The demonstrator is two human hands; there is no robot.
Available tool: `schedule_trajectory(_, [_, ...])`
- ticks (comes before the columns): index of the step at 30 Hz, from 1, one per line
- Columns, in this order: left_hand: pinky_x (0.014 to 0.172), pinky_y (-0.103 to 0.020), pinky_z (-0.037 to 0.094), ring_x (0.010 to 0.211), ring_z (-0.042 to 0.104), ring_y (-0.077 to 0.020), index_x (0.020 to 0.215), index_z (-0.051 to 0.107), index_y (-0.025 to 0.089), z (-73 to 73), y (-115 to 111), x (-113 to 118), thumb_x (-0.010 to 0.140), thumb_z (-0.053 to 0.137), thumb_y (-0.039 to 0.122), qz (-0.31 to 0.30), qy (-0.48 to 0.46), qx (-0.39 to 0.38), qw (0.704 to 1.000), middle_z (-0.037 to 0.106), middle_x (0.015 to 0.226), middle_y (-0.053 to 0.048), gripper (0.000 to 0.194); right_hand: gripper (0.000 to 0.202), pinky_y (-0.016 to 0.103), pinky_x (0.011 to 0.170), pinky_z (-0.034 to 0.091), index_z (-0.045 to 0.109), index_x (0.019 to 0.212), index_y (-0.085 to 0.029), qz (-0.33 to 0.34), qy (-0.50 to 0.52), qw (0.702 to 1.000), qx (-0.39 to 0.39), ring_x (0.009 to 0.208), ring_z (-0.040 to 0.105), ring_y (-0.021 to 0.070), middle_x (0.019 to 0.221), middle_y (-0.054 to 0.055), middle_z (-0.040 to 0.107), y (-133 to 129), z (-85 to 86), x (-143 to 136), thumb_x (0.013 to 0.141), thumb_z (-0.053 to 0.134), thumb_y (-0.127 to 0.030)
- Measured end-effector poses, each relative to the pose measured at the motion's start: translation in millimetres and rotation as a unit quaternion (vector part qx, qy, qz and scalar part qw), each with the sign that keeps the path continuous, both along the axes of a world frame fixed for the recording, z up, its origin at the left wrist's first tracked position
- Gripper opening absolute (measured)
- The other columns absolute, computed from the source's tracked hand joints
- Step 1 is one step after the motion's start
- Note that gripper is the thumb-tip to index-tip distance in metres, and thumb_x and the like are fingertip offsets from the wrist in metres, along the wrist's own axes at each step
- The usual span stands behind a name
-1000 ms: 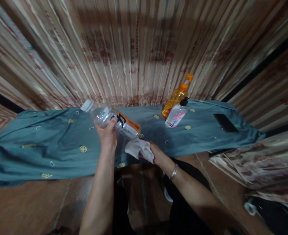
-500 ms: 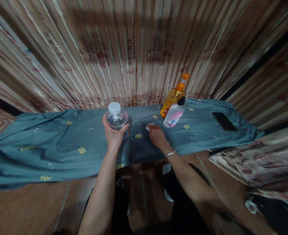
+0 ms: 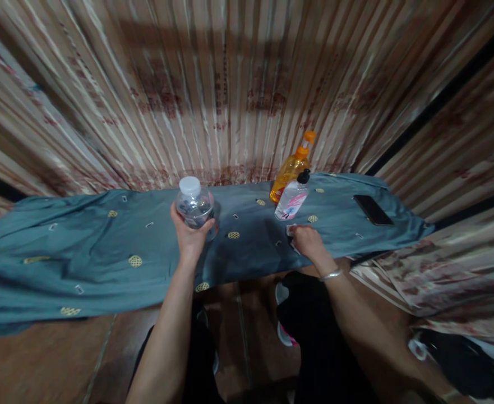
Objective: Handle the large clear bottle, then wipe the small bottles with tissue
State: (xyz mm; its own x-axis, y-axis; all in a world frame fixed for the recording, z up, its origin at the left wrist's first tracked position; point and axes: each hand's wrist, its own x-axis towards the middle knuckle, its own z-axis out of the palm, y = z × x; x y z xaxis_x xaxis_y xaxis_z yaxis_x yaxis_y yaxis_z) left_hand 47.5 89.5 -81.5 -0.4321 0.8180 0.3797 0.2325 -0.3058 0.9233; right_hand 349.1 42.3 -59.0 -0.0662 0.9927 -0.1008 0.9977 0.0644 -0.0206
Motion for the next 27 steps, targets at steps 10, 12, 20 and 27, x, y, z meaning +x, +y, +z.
schedule_trajectory(10, [0.122, -0.051, 0.031, 0.144, 0.044, -0.0337, 0.152, 0.023, 0.021, -9.8, -18, -11, 0.054, 0.090, 0.026, 0.018, 0.033, -0.040, 0.999, 0.045, 0.152, -0.019, 0.118, 0.044, 0.025, 0.106, 0.048, 0.067, 0.130, -0.023, 0.272, 0.213, 0.938, -0.020, 0.120, 0.067, 0.0145, 0.131, 0.002, 0.073, -21, -10.6, -113, 0.093, 0.049, -0.007])
schedule_trajectory(12, [0.122, -0.055, 0.030, 0.146, 0.042, -0.0356, 0.153, 0.022, 0.023, -11.3, -26, -16, 0.054, 0.091, 0.029, 0.024, 0.037, -0.050, 0.998, 0.042, 0.153, -0.019, 0.120, 0.044, 0.029, 0.106, 0.049, 0.066, 0.132, -0.023, 0.216, 0.216, 0.952, 0.012, 0.119, 0.068, 0.0170, 0.133, 0.004, 0.072, -13, -10.4, -96, 0.095, 0.046, -0.009])
schedule_trajectory(20, [0.123, -0.059, 0.027, 0.150, 0.034, -0.0370, 0.156, 0.017, 0.025, -10.4, -57, -32, 0.059, 0.089, 0.040, 0.057, 0.052, -0.057, 0.995, 0.032, 0.161, -0.021, 0.121, 0.041, 0.039, 0.112, 0.044, 0.066, 0.127, -0.009, 0.166, 0.134, 0.975, 0.059, 0.123, 0.063, 0.0245, 0.134, 0.018, 0.066, 11, -23.6, -70, 0.094, 0.043, -0.002])
schedule_trajectory(27, [0.121, -0.062, 0.028, 0.152, 0.031, -0.0398, 0.157, 0.018, 0.024, -20.1, -104, -26, 0.070, 0.083, 0.049, 0.052, 0.084, -0.070, 0.993, 0.029, 0.163, -0.022, 0.111, 0.036, 0.049, 0.113, 0.045, 0.063, 0.128, -0.008, 0.175, 0.171, 0.968, 0.054, 0.131, 0.058, 0.0314, 0.137, 0.023, 0.063, -10, -22.5, -78, 0.093, 0.056, -0.011])
